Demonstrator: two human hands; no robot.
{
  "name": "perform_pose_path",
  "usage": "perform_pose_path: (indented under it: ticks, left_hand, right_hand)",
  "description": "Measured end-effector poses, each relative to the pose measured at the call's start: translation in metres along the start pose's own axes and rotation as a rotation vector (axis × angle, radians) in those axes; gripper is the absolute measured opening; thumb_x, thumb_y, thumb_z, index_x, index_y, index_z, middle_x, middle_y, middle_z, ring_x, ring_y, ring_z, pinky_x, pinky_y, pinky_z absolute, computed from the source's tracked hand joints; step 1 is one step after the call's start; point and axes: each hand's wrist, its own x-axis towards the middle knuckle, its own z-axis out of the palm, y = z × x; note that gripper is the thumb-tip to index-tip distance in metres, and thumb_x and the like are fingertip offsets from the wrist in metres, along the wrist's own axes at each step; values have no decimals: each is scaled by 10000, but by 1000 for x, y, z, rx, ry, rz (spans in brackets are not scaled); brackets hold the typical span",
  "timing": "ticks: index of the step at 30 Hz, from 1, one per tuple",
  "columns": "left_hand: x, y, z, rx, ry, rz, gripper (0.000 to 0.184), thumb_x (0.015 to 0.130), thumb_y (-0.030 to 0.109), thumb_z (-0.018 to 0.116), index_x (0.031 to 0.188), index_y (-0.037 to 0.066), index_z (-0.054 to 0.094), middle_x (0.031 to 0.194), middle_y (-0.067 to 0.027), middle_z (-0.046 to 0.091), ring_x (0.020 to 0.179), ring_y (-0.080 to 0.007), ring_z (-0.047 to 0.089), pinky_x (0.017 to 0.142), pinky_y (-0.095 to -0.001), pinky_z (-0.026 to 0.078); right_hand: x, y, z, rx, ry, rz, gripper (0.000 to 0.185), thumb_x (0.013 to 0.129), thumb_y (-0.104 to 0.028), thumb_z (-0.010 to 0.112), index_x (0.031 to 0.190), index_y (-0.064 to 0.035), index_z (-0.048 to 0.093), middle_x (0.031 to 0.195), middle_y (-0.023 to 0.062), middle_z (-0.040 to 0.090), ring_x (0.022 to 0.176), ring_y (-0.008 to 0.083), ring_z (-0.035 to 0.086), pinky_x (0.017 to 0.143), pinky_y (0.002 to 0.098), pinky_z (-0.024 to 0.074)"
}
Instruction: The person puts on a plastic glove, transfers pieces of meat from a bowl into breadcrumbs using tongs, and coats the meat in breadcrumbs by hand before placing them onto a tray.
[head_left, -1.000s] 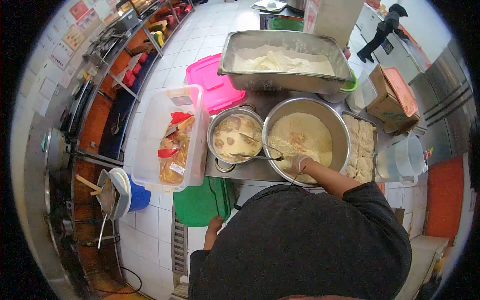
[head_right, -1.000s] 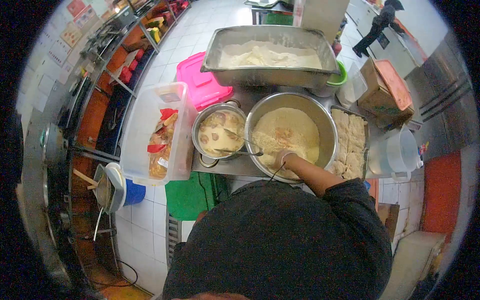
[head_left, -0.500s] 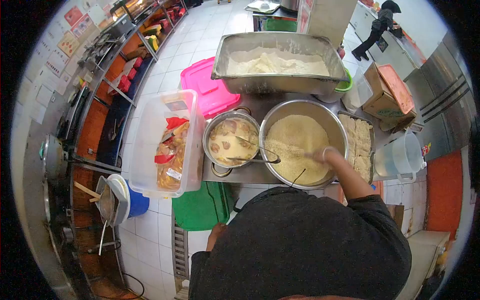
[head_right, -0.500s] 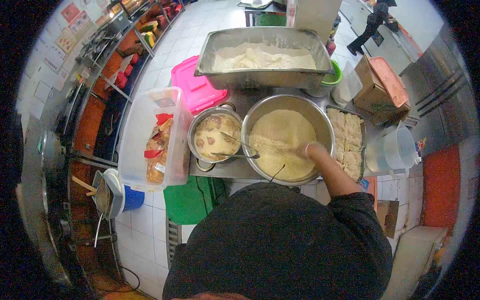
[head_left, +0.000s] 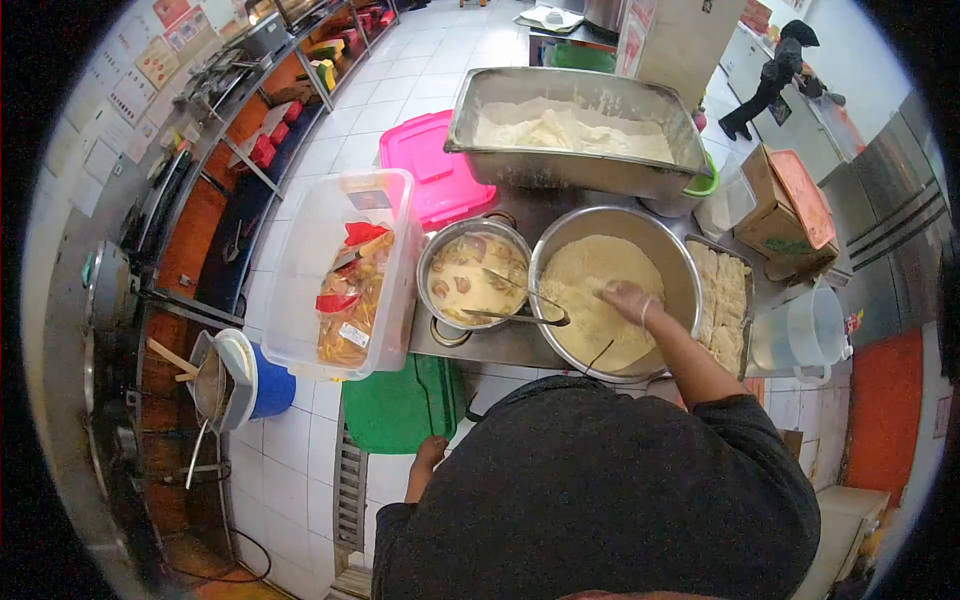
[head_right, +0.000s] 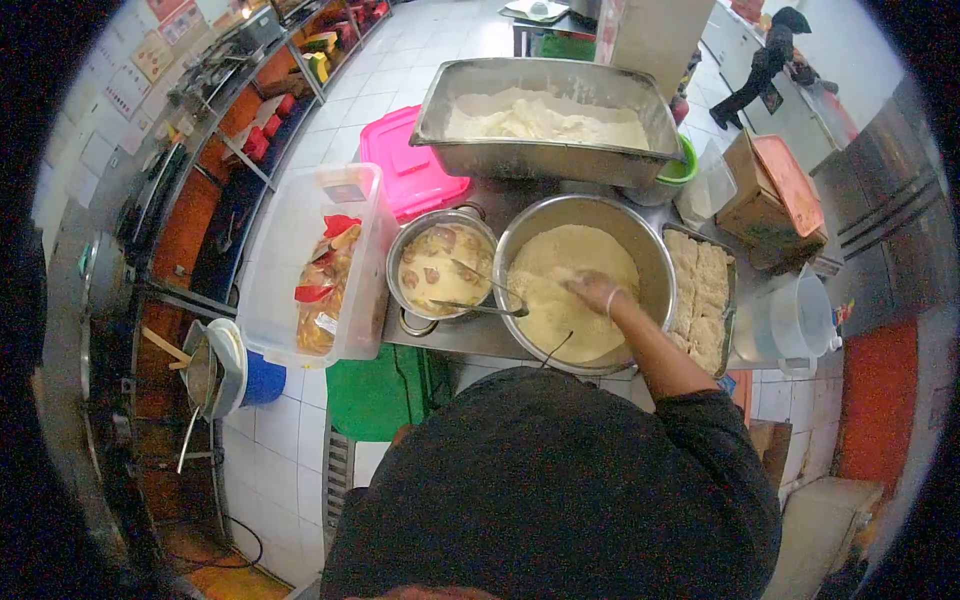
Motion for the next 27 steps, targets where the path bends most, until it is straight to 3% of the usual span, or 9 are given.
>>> perform_pose_path:
  ticks: [3,5,9,14,16,18,21,24,27]
  left_hand:
    - [4,-17,2,56,-34,25,373,861,349,643,1035,20,664,999,-209,685,998,-407,630,850,-457,501]
    - [4,-25,1,81,-74,13,370,866,353,639,1036,25,666,999,-208,685,995,-409,629,849,-459,501]
    - [-3,-16,-12,95,-79,49,366,877,360,631,1039,34,670,1000,-204,683,989,-411,628,847,-462,501]
    - [6,-28,-7,-113,-75,-131,437,864,394,645,1049,-2,658,1054,-238,670,1006,-405,632,864,-444,499]
    - [5,-34,7,-21,-59,-102,459,847,409,660,1055,0,659,1067,-244,669,1015,-380,642,861,-434,499]
    - [9,-48,20,42,-44,-77,464,830,415,676,1048,6,666,1044,-237,678,993,-353,657,841,-424,503]
    - [10,-54,28,30,-60,-104,441,812,405,700,1017,15,680,965,-207,701,911,-319,679,787,-412,513]
    - [0,-47,23,-35,-98,-186,416,809,385,712,993,13,685,911,-176,709,830,-300,683,747,-397,516]
    - [-9,-40,16,-89,-101,-232,398,825,361,699,975,-6,677,829,-149,703,773,-269,674,707,-376,508]
  right_hand:
    - [8,-25,-31,-210,-25,-60,560,949,-526,411,1164,-51,616,1311,248,552,1193,394,547,987,492,412]
    - [45,13,16,-679,246,-242,554,967,-503,367,1234,-63,572,1418,246,441,1285,403,453,1067,493,329]
    - [17,-23,50,-531,235,-108,562,982,-445,357,1408,-85,423,1539,246,254,1377,439,319,1155,494,203]
    - [20,-51,-8,-723,-243,-75,693,962,-475,424,1502,-67,276,1506,236,337,1377,401,343,1128,474,271]
    - [20,-47,-19,-341,-380,89,733,929,-510,493,1475,-48,332,1468,220,401,1348,366,391,1102,462,312]
    - [23,-21,-16,590,-302,295,764,885,-539,580,1429,-28,417,1410,206,482,1300,332,454,1069,453,355]
    - [1,-34,-25,593,-409,213,809,800,-541,699,1377,-14,488,1338,185,552,1238,310,504,1052,428,372]
    - [26,-11,-19,190,-360,189,774,796,-477,717,1362,3,498,1301,205,577,1220,319,526,1044,395,389]
    - [31,-11,-27,-74,-40,10,654,809,-421,695,1333,-58,548,1299,198,584,1182,327,558,1032,380,410]
